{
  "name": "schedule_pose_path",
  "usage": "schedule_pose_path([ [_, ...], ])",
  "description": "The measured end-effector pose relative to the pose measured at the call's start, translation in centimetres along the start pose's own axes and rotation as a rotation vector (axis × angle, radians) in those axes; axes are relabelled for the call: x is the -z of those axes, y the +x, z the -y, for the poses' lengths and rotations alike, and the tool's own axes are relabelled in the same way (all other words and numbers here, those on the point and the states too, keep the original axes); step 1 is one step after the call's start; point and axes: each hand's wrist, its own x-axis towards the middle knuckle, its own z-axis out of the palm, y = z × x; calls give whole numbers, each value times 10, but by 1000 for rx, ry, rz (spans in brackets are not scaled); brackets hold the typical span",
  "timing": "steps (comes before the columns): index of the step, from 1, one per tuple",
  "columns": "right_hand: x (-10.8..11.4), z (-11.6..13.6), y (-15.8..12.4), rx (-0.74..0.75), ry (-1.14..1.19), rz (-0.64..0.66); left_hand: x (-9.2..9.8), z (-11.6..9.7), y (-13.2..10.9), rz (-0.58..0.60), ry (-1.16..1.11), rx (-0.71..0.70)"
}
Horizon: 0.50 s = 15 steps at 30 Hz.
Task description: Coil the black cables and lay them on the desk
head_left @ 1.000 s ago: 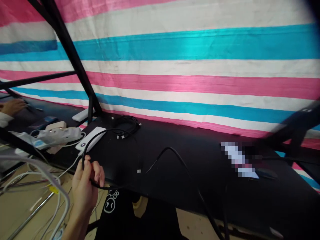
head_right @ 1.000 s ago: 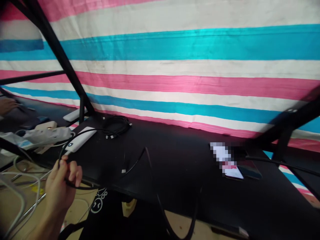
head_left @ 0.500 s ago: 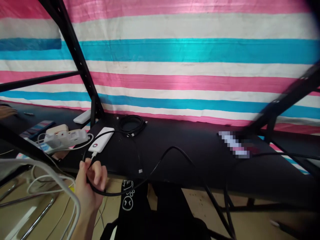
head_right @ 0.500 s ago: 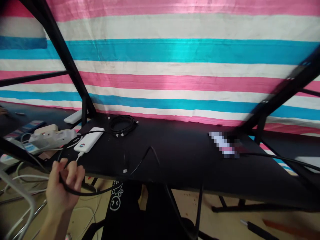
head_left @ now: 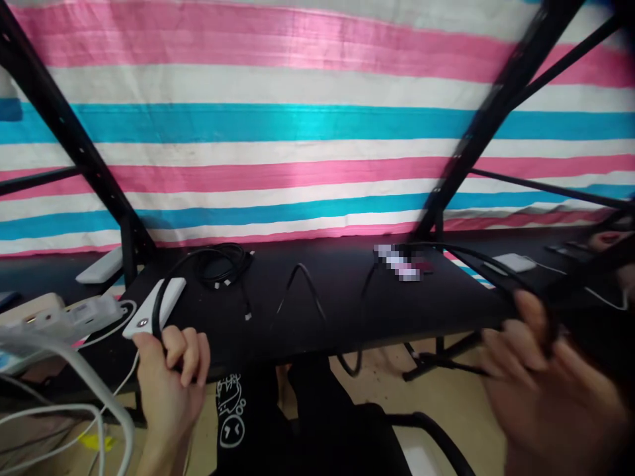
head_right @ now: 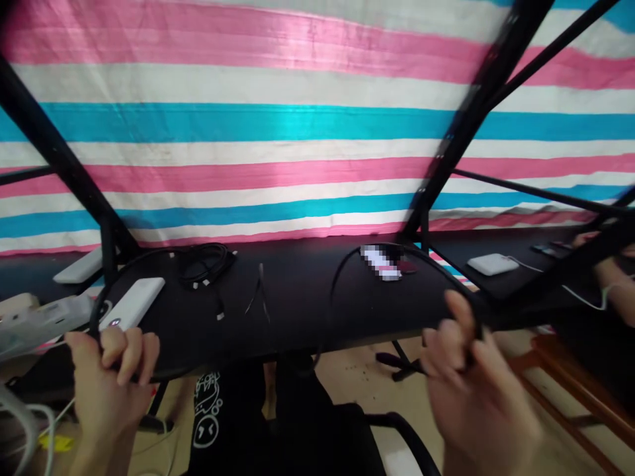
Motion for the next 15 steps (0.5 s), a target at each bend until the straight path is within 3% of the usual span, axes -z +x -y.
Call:
schedule_pose_path([
  [2,-22,4,11,-44,185,49,-17,3,-12,39,42,-53],
  [4,-41,5,18,-35,230,115,-29,5,-23,89,69,-93],
  [11,-94,-8,8,77,-64,296,-32,15,-50,290,178,-176],
  [15,-113,-21,3,50,-169,351,-35,9,-62,371,246,-280],
])
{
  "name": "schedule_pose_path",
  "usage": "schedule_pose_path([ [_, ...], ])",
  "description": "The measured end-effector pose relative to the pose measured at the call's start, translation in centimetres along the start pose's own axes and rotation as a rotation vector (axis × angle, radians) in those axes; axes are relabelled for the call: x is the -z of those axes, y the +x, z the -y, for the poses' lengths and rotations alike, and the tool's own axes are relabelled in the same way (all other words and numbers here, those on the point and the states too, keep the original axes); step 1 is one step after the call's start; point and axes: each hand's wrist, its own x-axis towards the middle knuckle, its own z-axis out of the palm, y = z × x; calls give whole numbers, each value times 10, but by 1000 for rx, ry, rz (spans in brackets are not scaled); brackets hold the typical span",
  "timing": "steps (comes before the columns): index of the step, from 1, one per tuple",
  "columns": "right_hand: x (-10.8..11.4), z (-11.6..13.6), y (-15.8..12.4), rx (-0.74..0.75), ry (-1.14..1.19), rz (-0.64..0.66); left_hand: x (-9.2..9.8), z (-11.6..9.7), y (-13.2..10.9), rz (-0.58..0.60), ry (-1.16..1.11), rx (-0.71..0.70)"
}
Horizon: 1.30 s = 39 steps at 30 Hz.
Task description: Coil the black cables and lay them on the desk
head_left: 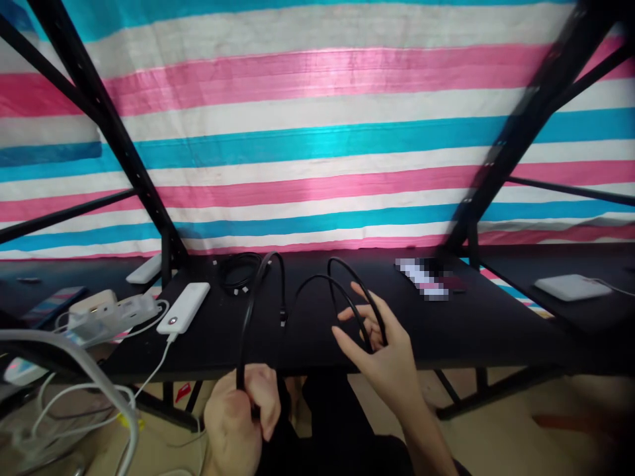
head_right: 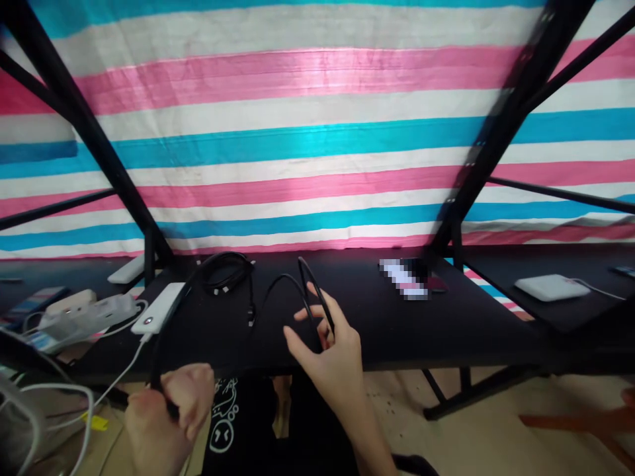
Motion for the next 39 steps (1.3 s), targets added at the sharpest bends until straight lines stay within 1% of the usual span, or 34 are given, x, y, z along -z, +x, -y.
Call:
schedule_pose_path([
  [2,-3,-6,2,-47,47,19,-4,-9,1,-26,3,-43],
  [5,0,-13,2,-98,121,26,-8,-21,5,-177,5,-65],
  [7,4,-16,1,-122,127,25,-9,-24,5,-241,6,-87],
  [9,9,-20,0,-148,131,48,-8,-21,1,-249,12,-145],
  [11,17,-24,-2,-181,158,49,-6,-14,-4,-225,62,-197],
  [13,26,-29,-2,-207,219,-16,-5,-5,-7,-164,170,-207],
  [15,34,-31,-4,-213,291,-87,-5,1,-7,-72,326,-161],
  [17,35,-27,-7,-190,341,-86,-9,5,-4,47,518,-138],
  [19,30,-18,-9,-143,350,-16,-15,6,3,214,725,-189],
  [21,18,-6,-11,-80,352,93,-24,5,12,413,888,-278],
  [23,6,5,-11,-39,364,187,-31,5,20,581,970,-331],
  [25,-3,12,-9,-32,359,236,-35,6,26,680,1008,-356],
  [29,-11,9,-2,-33,287,239,-32,14,33,730,1018,-403],
  [33,-16,1,6,45,213,235,-24,23,39,793,930,-343],
  [36,-19,-1,10,53,158,220,-20,22,46,768,889,-341],
  [39,-19,-3,10,21,88,199,-11,17,47,687,789,-372],
])
